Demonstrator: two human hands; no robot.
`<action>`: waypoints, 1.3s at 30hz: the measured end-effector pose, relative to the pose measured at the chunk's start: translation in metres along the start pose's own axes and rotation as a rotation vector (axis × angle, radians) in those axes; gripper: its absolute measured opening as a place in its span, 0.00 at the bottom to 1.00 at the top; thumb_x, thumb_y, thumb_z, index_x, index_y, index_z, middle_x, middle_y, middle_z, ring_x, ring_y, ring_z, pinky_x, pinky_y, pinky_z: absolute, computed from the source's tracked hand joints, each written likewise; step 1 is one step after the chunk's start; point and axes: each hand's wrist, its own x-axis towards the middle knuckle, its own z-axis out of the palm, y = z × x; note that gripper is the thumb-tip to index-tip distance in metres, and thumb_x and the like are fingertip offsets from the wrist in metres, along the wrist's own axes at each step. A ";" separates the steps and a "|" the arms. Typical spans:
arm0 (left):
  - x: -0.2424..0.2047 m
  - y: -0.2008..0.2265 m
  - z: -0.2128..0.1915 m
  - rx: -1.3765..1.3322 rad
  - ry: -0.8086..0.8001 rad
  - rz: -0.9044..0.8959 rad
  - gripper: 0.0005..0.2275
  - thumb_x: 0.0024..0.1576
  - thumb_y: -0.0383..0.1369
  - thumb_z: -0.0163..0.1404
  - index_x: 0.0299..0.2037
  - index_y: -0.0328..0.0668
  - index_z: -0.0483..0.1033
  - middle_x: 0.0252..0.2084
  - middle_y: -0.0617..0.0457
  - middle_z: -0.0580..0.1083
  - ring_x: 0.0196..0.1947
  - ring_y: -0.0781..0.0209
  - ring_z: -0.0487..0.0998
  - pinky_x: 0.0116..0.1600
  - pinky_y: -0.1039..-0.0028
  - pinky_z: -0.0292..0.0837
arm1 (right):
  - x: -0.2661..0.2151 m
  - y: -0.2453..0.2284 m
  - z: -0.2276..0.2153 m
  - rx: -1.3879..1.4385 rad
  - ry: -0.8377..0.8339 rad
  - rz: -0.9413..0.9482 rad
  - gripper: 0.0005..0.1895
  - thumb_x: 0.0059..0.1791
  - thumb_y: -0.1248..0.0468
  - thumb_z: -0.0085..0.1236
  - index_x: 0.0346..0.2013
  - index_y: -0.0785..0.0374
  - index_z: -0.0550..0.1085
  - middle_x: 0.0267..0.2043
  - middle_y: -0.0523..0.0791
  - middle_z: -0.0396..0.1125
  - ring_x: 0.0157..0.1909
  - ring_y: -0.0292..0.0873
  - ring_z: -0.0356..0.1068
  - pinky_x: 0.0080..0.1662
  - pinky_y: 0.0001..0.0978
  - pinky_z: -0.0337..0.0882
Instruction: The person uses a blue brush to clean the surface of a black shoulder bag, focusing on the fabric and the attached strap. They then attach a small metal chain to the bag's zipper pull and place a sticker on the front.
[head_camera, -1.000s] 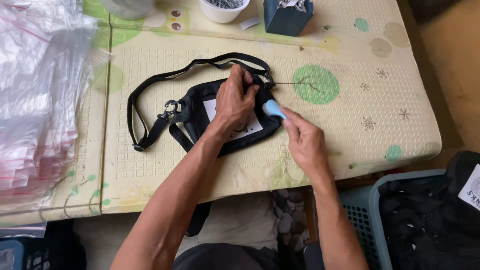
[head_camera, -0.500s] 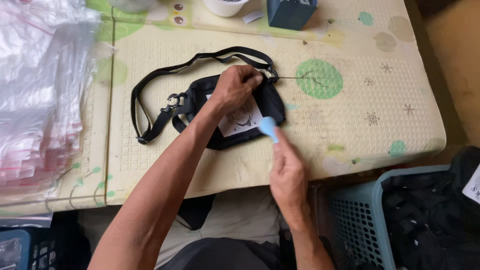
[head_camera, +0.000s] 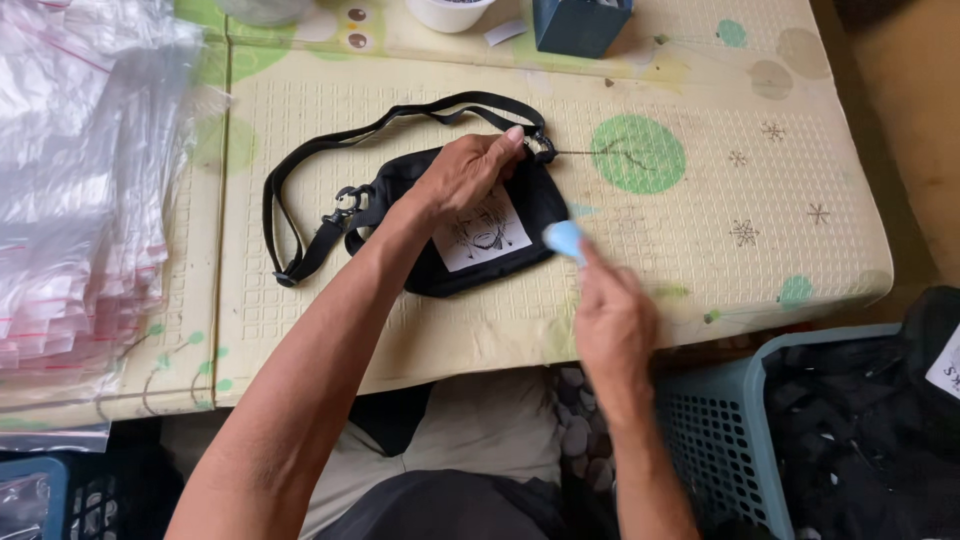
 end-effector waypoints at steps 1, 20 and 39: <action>-0.004 0.001 0.003 -0.001 -0.002 0.001 0.32 0.61 0.64 0.34 0.42 0.46 0.83 0.36 0.46 0.80 0.46 0.44 0.81 0.57 0.55 0.72 | 0.003 0.020 -0.005 -0.002 0.001 0.001 0.20 0.58 0.67 0.49 0.65 0.53 0.76 0.31 0.53 0.71 0.27 0.51 0.70 0.31 0.39 0.71; -0.094 0.051 0.027 1.125 0.161 0.563 0.07 0.55 0.25 0.47 0.42 0.40 0.73 0.30 0.47 0.76 0.29 0.48 0.82 0.33 0.57 0.79 | 0.001 0.027 0.015 0.226 0.224 0.183 0.19 0.58 0.62 0.50 0.64 0.54 0.74 0.47 0.54 0.74 0.48 0.57 0.74 0.48 0.50 0.75; -0.023 0.022 -0.053 0.796 0.398 0.376 0.18 0.53 0.36 0.64 0.49 0.34 0.76 0.38 0.41 0.77 0.44 0.37 0.80 0.45 0.52 0.77 | 0.001 0.029 0.013 0.315 0.237 0.242 0.21 0.60 0.59 0.43 0.67 0.52 0.72 0.37 0.58 0.72 0.38 0.56 0.74 0.41 0.47 0.74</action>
